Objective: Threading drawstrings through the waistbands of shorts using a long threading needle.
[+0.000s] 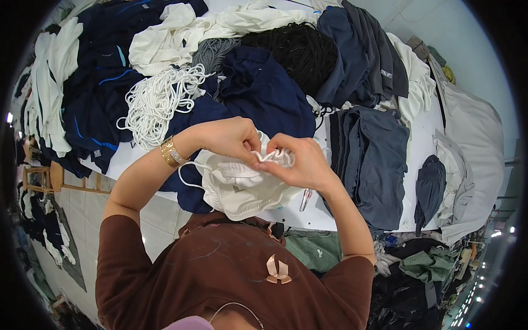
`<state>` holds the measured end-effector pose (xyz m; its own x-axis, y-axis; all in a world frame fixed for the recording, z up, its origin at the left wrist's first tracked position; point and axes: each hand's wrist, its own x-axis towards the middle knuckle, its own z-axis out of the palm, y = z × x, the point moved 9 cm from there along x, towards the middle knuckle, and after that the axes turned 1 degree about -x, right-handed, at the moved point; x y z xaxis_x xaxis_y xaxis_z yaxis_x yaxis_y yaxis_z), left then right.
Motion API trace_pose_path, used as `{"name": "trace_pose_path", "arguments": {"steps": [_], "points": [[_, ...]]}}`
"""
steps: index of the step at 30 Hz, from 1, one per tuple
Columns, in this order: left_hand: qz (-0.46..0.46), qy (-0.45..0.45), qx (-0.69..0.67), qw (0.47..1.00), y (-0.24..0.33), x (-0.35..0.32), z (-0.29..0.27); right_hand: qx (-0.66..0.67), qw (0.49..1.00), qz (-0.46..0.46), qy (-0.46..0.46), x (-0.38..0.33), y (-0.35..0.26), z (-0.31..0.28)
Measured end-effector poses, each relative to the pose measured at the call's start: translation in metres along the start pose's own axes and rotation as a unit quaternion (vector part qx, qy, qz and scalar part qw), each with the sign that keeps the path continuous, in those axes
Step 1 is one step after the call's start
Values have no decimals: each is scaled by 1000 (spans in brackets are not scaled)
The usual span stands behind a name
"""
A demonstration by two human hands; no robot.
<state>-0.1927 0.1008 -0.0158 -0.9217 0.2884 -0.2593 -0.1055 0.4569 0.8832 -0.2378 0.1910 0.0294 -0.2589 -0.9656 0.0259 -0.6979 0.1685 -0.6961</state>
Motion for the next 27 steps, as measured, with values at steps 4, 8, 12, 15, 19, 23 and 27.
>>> {"name": "trace_pose_path", "arguments": {"steps": [4, 8, 12, 15, 19, 23, 27], "points": [[-15, 0, -53, 998, -6, 1, -10, 100, 988, 99, 70, -1, 25, -16], [37, 19, 64, 997, 9, 2, -10, 70, 994, -47, 70, 7, 9, -16], [75, 193, 48, 977, 19, -19, -24, -48, 988, -56, 132, 11, 22, -33], [97, 338, 149, 924, 19, -54, -56, -216, 958, 27, 187, 14, 46, -60], [46, 434, 293, 851, 7, -107, -108, -157, 950, 138, 231, -3, 81, -99], [-23, 500, 328, 801, -4, -136, -143, -51, 969, 165, 176, -8, 93, -87], [-60, 556, 345, 754, 1, -136, -151, 45, 984, 110, 136, 12, 81, -66]]}}
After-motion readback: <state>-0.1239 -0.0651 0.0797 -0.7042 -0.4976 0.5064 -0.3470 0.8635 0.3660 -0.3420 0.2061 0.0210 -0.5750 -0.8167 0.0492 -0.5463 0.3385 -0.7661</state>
